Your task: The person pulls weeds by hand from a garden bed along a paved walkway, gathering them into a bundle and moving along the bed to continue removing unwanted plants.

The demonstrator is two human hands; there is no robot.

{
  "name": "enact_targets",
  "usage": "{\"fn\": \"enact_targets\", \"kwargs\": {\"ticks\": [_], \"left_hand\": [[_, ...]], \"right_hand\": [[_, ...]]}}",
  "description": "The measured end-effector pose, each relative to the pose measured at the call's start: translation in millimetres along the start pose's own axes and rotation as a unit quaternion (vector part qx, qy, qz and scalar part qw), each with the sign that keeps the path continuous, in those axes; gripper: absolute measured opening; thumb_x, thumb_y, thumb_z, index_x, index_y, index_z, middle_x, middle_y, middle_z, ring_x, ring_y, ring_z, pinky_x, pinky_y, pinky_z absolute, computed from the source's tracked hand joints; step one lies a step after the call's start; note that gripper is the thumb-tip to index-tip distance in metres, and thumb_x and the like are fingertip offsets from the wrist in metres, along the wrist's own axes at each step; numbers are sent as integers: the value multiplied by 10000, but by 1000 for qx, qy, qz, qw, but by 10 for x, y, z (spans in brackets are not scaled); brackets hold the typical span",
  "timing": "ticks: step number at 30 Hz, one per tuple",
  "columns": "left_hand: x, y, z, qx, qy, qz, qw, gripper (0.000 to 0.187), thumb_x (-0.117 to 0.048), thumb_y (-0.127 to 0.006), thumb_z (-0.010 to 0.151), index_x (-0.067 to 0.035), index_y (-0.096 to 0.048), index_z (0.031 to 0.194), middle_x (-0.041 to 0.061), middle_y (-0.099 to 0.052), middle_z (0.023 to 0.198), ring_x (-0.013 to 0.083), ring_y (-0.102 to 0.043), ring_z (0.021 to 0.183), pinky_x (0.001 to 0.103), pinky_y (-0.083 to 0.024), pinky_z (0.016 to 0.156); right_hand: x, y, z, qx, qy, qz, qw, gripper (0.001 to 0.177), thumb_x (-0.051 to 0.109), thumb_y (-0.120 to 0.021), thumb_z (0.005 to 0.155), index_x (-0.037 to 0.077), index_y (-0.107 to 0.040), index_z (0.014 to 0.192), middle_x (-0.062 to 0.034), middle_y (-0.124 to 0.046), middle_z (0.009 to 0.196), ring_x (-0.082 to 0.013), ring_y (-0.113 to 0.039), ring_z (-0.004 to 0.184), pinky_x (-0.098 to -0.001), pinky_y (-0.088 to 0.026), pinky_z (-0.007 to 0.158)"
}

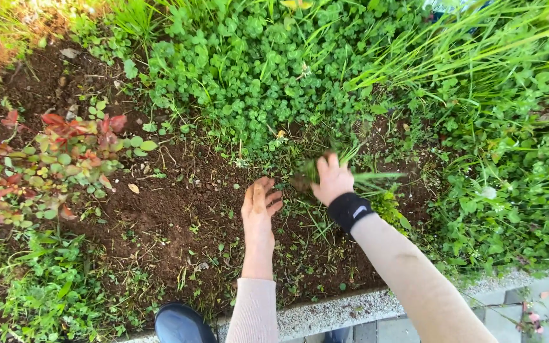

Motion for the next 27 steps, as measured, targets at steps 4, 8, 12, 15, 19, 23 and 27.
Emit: {"fn": "enact_targets", "kwargs": {"ticks": [4,8,12,15,19,23,27], "left_hand": [[-20,-19,-31,5,-8,7,1000,523,-413,-402,1069,-10,-518,1381,212,-600,1343,297,-642,1100,434,-558,916],[23,-2,5,5,-1,12,1000,534,-427,-432,1051,-23,-525,1387,212,-605,1344,301,-650,1097,431,-566,901],[-1,-51,24,15,-12,8,1000,550,-448,-442,1038,-19,-539,1369,202,-623,1318,282,-659,1068,408,-571,880],[-51,-65,10,17,-16,10,1000,552,-447,-438,1036,-16,-537,1366,207,-621,1319,284,-654,1059,407,-568,878],[-3,-7,-8,13,-9,18,1000,567,-469,-445,1031,-26,-543,1371,212,-618,1335,297,-656,1086,420,-567,887],[-10,-36,20,13,-11,17,1000,551,-443,-430,1043,-9,-538,1364,219,-616,1324,299,-650,1078,418,-566,883],[15,-38,94,11,-9,23,1000,547,-453,-437,1040,-34,-547,1372,226,-614,1336,322,-660,1102,448,-575,896]], "right_hand": [[-125,425,443,-80,-57,54,994,556,192,-814,869,-22,-523,1292,-251,-355,1491,-534,-548,1258,-623,-589,988],[-383,22,1003,-76,-110,87,987,1051,126,-851,776,54,-205,1601,-296,-224,1577,-527,-642,1144,-618,-613,928],[-363,-148,1291,-209,-29,-85,974,530,99,-660,890,-24,-538,1391,-269,-571,1178,-375,-744,805,-492,-645,604],[-260,68,1249,-390,36,-161,906,269,105,-506,865,-38,-600,1072,-127,-539,706,-308,-662,478,-457,-547,403],[-333,-18,1329,-167,9,-58,984,332,102,-459,927,3,-545,1232,-222,-638,825,-453,-729,693,-591,-587,608],[-408,-47,1372,-31,-43,-24,998,580,199,-482,938,88,-435,1505,-246,-711,1001,-434,-738,959,-580,-583,814],[-478,-35,1384,4,-78,0,997,645,283,-558,869,126,-422,1480,-185,-739,1057,-389,-734,1013,-567,-582,860]]}}
Point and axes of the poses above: each hand's wrist, its own z-axis towards the middle knuckle, its own y-axis out of the back of the hand, x = y × z, the point moved 9 cm from there along z, towards the middle knuckle
